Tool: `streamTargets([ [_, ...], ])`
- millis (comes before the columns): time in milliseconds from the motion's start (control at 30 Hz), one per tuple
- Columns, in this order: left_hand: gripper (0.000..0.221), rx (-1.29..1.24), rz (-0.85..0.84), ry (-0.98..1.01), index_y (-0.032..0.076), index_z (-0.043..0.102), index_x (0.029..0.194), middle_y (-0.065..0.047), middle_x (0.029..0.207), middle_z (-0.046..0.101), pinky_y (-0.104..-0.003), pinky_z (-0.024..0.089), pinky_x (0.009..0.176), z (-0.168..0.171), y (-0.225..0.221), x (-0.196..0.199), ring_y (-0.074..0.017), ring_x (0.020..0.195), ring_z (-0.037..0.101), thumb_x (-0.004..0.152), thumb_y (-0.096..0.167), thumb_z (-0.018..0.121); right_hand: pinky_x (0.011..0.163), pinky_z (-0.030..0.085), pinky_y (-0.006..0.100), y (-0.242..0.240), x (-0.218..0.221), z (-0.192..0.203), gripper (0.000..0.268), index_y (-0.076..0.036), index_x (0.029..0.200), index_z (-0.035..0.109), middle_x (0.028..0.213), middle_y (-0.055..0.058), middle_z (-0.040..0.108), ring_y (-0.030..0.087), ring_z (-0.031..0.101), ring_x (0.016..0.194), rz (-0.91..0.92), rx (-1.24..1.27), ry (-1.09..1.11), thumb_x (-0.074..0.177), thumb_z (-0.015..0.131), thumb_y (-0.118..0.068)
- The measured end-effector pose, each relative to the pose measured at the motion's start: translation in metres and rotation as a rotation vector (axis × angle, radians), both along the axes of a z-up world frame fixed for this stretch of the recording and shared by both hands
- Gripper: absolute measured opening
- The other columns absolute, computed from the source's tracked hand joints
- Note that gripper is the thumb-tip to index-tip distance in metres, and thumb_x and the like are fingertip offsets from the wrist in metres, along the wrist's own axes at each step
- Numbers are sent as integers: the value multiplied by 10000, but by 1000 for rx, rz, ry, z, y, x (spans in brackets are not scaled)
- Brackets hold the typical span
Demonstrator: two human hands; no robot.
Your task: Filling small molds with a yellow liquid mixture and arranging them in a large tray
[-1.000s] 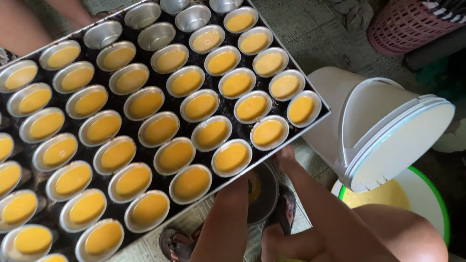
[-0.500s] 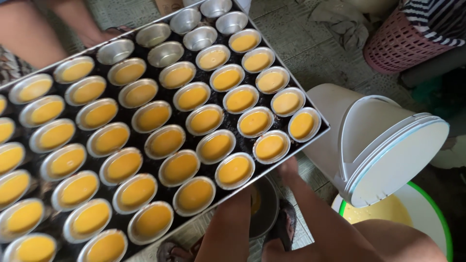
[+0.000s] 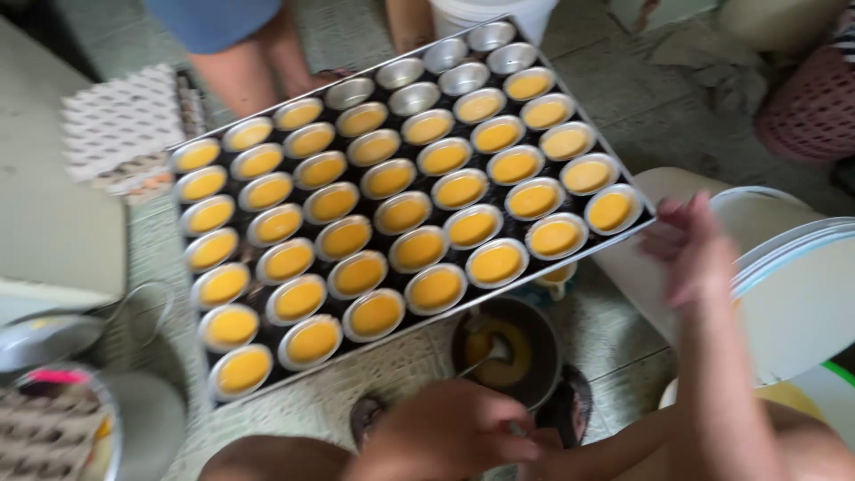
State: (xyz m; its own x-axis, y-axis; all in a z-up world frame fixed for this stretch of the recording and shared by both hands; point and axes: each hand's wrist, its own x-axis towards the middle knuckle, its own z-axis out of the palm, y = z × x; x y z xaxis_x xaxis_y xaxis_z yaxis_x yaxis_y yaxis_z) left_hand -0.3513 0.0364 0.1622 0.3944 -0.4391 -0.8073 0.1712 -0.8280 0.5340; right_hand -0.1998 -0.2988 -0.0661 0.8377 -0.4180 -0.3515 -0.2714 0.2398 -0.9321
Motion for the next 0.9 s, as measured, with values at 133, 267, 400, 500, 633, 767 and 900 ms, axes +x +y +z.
streamTargets([
  [133,185,-663,580,-409,102,814,826,-8,938,827,-290,630,899,-28,104,-28,-127,924,781,893,251,727,792,520,316,24,30,88,389,-168,1221,690,1135,5,714,167,655,934,275,-369,-53,1038,567,-489],
  [267,643,336,1250,-696,139,618,1291,-159,1227,494,-526,333,1023,-57,211,8,-384,1197,427,952,628,374,992,391,482,70,68,139,508,-177,1359,632,1364,50,625,275,560,1161,555,-556,237,1041,461,-533],
  [400,935,310,1407,-469,38,571,1402,-301,1076,701,-497,465,1028,-55,222,16,-366,1046,670,954,766,192,869,472,362,47,149,62,519,-157,1259,643,1198,35,654,194,563,1006,583,-325,209,1019,542,-606],
  [500,1003,241,1511,-600,-24,615,1327,-245,739,617,-499,481,926,-87,242,20,-370,864,679,940,805,201,906,481,353,60,148,73,653,-95,1286,623,1199,69,658,221,578,1048,544,-296,213,947,563,-649],
  [633,1021,37,1718,-598,48,484,1467,-133,1271,636,-354,295,388,-73,227,15,-187,501,450,846,832,278,837,507,354,67,151,66,626,-111,1223,635,1101,24,664,186,586,959,469,-189,219,872,622,-629],
  [767,1021,-256,1782,-515,81,490,1452,-152,1452,573,-358,377,651,-69,226,13,-225,810,524,799,810,197,783,471,305,62,149,64,376,-170,1051,663,998,-36,660,158,526,846,393,-151,201,871,613,-496],
  [900,953,-612,1824,-456,41,652,1249,-185,1204,724,-477,579,948,-76,243,10,-324,1127,708,837,777,208,849,460,312,56,147,69,402,-152,1075,662,1040,-4,654,185,529,899,400,-132,193,839,564,-461],
])
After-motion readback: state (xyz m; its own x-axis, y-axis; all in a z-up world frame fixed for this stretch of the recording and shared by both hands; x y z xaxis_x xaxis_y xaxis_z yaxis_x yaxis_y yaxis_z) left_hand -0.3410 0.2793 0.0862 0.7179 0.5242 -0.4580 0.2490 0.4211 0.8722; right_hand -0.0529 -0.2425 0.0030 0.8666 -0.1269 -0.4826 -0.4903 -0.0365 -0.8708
